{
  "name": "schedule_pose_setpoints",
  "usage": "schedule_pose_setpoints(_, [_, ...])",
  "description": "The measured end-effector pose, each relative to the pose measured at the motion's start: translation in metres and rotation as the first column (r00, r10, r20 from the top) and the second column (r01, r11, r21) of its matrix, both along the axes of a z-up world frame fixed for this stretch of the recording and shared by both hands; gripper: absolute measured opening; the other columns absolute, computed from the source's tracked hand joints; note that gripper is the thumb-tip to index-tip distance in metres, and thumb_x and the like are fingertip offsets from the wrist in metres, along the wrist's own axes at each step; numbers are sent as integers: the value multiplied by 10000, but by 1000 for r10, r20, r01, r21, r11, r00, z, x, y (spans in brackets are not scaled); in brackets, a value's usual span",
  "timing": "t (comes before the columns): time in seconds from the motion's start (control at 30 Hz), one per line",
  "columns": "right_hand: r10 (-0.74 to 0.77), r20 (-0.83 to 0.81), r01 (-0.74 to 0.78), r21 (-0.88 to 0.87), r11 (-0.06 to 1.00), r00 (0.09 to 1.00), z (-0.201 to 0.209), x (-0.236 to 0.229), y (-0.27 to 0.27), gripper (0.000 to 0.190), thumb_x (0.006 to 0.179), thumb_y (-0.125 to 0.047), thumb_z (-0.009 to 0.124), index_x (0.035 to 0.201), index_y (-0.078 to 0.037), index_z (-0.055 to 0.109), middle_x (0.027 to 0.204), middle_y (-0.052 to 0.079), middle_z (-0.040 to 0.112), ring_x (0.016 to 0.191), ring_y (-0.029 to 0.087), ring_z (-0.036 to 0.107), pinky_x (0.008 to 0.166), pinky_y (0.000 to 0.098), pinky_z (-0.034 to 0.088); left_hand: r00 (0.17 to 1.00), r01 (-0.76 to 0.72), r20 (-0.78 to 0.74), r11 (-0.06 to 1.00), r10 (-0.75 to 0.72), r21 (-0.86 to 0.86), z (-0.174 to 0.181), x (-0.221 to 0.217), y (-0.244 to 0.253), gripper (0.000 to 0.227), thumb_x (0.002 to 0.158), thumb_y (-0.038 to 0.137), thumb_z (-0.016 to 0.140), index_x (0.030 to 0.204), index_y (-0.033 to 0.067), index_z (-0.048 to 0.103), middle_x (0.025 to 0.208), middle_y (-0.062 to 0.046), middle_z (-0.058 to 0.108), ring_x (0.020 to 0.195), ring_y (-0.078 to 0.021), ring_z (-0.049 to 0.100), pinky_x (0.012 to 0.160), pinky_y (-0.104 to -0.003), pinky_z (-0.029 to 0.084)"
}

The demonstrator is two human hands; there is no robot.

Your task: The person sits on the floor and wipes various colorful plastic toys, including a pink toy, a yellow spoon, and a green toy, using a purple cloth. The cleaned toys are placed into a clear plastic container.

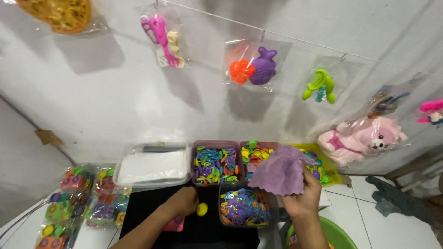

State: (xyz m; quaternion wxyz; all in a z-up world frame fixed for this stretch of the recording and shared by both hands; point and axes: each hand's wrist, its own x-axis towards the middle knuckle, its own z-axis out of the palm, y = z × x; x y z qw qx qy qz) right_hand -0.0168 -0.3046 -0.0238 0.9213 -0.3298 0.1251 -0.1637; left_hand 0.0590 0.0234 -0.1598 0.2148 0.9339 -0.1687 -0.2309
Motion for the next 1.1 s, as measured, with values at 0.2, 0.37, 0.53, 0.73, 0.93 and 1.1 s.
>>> schedule_pose_setpoints(0.2, [-64,-115,67,20,998,991,25,-12,4,266,985,-314,629,1104,-84,691,1016,86,670,1004,292,662,884,440,562,988,110,-137,932,-66,345,10,-6,-9,221,896,232,690,1093,137,654,1167,-80,686,1094,-312,683,876,-451,557])
schedule_pose_setpoints(0.37, [-153,-115,161,67,985,982,32,-17,-6,164,975,-286,612,1043,-163,695,969,46,680,979,264,675,869,421,571,988,139,-8,868,-154,476,1,-5,-18,255,915,236,674,1158,159,670,1183,-106,663,1092,-359,673,889,-493,534])
schedule_pose_setpoints(0.53, [-295,-180,300,2,954,938,59,-29,-1,201,1004,-238,564,1155,-136,651,1082,73,654,1025,269,678,894,420,608,986,44,134,927,-100,372,25,3,-29,223,946,334,639,1064,150,683,1057,-76,717,962,-325,711,757,-481,568])
schedule_pose_setpoints(0.73, [-263,-110,263,-17,965,958,39,-25,-10,220,995,-335,581,1050,-153,690,989,51,662,996,261,670,884,395,545,914,92,400,995,-68,-43,56,43,-73,243,979,221,590,778,104,664,788,-75,717,715,-262,710,629,-419,588])
schedule_pose_setpoints(0.93, [-429,6,409,-316,856,903,2,-27,-26,199,1070,-175,586,1095,-8,692,932,91,660,904,179,629,807,349,547,664,353,716,935,-215,-47,27,104,-165,169,817,166,675,915,37,723,907,-196,732,829,-416,676,695,-542,542])
schedule_pose_setpoints(1.1, [-451,161,320,-898,302,878,30,-44,-7,337,884,-123,641,1166,48,710,1040,128,712,1081,208,636,926,345,513,655,240,710,962,-259,130,2,141,-224,490,736,105,806,1207,55,681,1142,-183,682,1091,-363,606,870,-506,519])
